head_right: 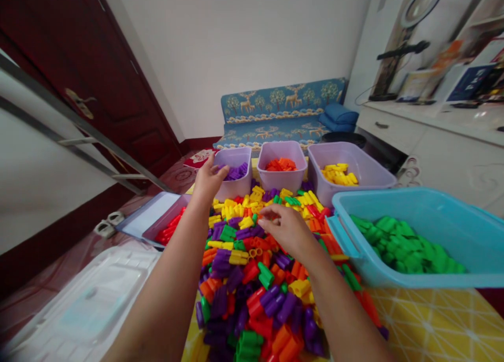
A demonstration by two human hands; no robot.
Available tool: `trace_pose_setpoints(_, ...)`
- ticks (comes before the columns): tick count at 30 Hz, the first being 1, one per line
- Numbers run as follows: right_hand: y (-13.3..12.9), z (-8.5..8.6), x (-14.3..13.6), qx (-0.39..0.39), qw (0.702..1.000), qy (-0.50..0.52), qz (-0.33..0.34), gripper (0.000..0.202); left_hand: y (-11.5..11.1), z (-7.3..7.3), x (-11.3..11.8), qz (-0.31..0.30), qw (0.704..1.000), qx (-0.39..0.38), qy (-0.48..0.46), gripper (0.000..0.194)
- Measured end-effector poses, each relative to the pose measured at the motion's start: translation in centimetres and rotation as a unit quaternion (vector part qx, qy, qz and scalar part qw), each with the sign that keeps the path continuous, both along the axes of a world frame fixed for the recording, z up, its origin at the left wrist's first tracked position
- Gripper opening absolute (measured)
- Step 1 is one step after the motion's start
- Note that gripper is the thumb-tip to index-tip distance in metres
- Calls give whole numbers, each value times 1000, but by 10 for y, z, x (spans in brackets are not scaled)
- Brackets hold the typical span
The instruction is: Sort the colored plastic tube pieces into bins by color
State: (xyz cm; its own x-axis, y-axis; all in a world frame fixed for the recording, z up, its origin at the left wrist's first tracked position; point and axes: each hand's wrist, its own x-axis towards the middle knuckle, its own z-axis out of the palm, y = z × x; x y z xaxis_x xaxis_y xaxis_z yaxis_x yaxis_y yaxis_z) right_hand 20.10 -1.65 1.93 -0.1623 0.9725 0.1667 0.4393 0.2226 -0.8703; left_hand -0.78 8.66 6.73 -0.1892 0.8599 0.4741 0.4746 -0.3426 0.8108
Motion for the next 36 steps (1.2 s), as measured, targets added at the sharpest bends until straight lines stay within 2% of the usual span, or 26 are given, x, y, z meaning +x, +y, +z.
trace_pose_setpoints(2,3,-1,2,23,999,-16,-37,24,-5,-5,5,-14,1000,5,15,66)
trace_pose_setpoints(3,6,-3,5,32,997,-32,-56,24,-13,-11,8,-29,999,6,23,60)
trace_pose_setpoints(5,12,-10,11,46,991,-89,-89,26,-34,-31,15,-84,994,-35,58,39)
trace_pose_setpoints(7,16,-20,17,59,977,-170,-114,31,-54,-53,21,-96,980,-81,155,30)
trace_pose_setpoints(9,20,-32,22,66,958,-244,-132,41,-69,-68,24,-89,957,-96,257,36)
trace_pose_setpoints(11,21,-41,24,57,947,-286,-136,51,-77,-75,25,-98,933,-99,332,48)
trace_pose_setpoints(15,20,-51,21,35,955,-279,-90,64,-80,-74,25,-111,902,-112,401,61)
trace_pose_setpoints(19,17,-50,13,19,980,-198,-26,65,-79,-73,25,-106,893,-123,419,65)
trace_pose_setpoints(21,16,-46,8,12,983,-181,-15,63,-80,-74,24,-109,892,-126,420,65)
trace_pose_setpoints(23,16,-42,6,6,984,-177,-37,51,-80,-75,23,-110,895,-128,412,65)
trace_pose_setpoints(26,18,-36,9,48,964,-227,-129,34,-82,-76,23,-98,903,-134,397,64)
trace_pose_setpoints(29,19,-36,17,61,929,-312,-188,45,-82,-76,25,-91,902,-136,398,68)
trace_pose_setpoints(32,20,-43,25,9,927,-337,-167,62,-83,-75,27,-87,893,-135,421,71)
trace_pose_setpoints(36,21,-50,27,-36,956,-272,-109,69,-82,-74,27,-90,886,-130,437,72)
